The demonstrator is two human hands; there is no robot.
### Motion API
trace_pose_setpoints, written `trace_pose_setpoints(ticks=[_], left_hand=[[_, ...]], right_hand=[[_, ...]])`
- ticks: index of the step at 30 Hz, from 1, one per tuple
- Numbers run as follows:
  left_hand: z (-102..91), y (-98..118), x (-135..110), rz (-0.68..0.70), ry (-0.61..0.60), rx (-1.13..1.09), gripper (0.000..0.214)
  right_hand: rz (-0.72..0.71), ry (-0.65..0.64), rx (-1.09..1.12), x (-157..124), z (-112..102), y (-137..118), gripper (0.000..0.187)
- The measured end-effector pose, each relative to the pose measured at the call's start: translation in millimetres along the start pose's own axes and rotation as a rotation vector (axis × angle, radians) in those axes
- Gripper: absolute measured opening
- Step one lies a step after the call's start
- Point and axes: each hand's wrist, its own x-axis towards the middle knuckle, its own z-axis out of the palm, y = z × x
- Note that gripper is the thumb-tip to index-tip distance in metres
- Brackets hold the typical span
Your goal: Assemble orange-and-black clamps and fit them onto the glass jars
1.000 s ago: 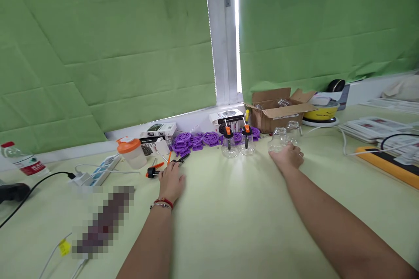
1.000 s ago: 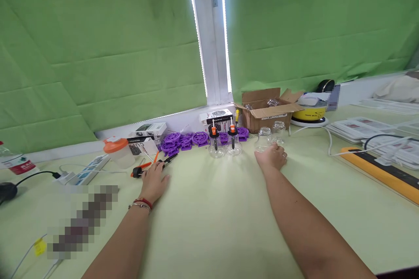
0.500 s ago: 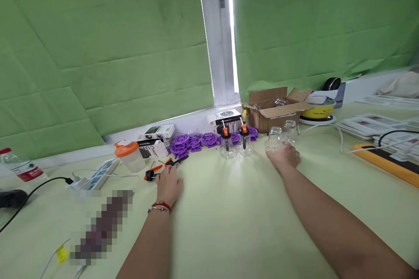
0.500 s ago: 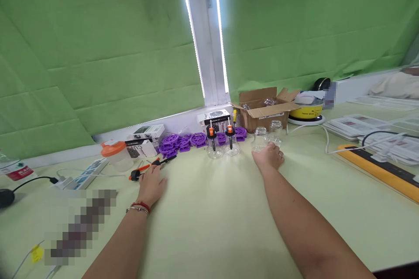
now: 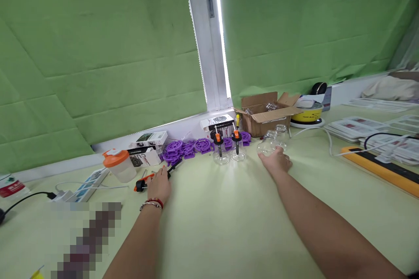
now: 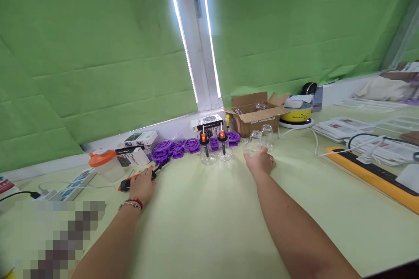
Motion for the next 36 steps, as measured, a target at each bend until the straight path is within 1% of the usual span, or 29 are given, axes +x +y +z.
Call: trace_pose_setpoints(ticks=[3,7,10,13,17,19,22,24,26,28,29,31,34,36], left_hand=[[-3.2,11.7,-8.4,0.039,0.011,-0.035,0.043],[-14.7,29.9,-22.8,0.102,0.009,-0.069,0.038],[-25.2,39.1,-32.9,0.14,-0.041,-0.093,0.033],[-32.7,43.1,-42.4,0.143,-0.107,-0.148,0.032],[-35.8,41.3,-53.0,0.127,-0.148,-0.26,0.034],[-36.4,38.2,-56.1,0.117,-0.162,-0.332,0.038],[-38.5,33.1,-57.5,0.111,-0.168,-0.444,0.041],[-40.2,30.7,-56.6,0.096,-0.143,-0.495,0.043],[-40.8,30.0,-54.9,0.061,-0.132,-0.524,0.051],[-39.3,30.8,-53.1,0.032,-0.176,-0.564,0.057],[-37.6,31.7,-52.5,0.023,-0.214,-0.589,0.057],[-32.9,34.0,-52.4,0.011,-0.269,-0.634,0.049],[-24.6,37.0,-56.3,-0.014,-0.253,-0.659,0.037],[-19.9,37.0,-61.1,-0.015,-0.22,-0.692,0.036]], right_hand=[[0.006,-0.001,-0.002,-0.3,0.1,-0.6,0.078],[0.02,-0.013,0.011,-2.5,-3.7,-2.4,0.078],[0.036,-0.01,0.047,-5.0,-8.5,-4.1,0.079],[0.052,0.005,0.087,-8.1,-13.2,-5.7,0.079],[0.037,0.041,0.213,-14.7,-19.6,-8.6,0.077],[-0.012,0.093,0.29,-20.3,-24.8,-11.5,0.075],[-0.131,0.166,0.404,-33.5,-37.3,-18.7,0.072],[-0.229,0.175,0.492,-46.1,-48.1,-26.1,0.07],[-0.344,0.166,0.582,-61.0,-59.1,-35.9,0.071],[-0.446,0.11,0.608,-76.5,-68.0,-47.3,0.069],[-0.5,0.061,0.6,-83.9,-71.1,-53.0,0.068],[-0.616,-0.068,0.548,-96.8,-73.4,-62.8,0.063],[-0.75,-0.28,0.429,-109.5,-67.3,-68.0,0.057],[-0.819,-0.351,0.364,-112.8,-59.6,-63.5,0.059]])
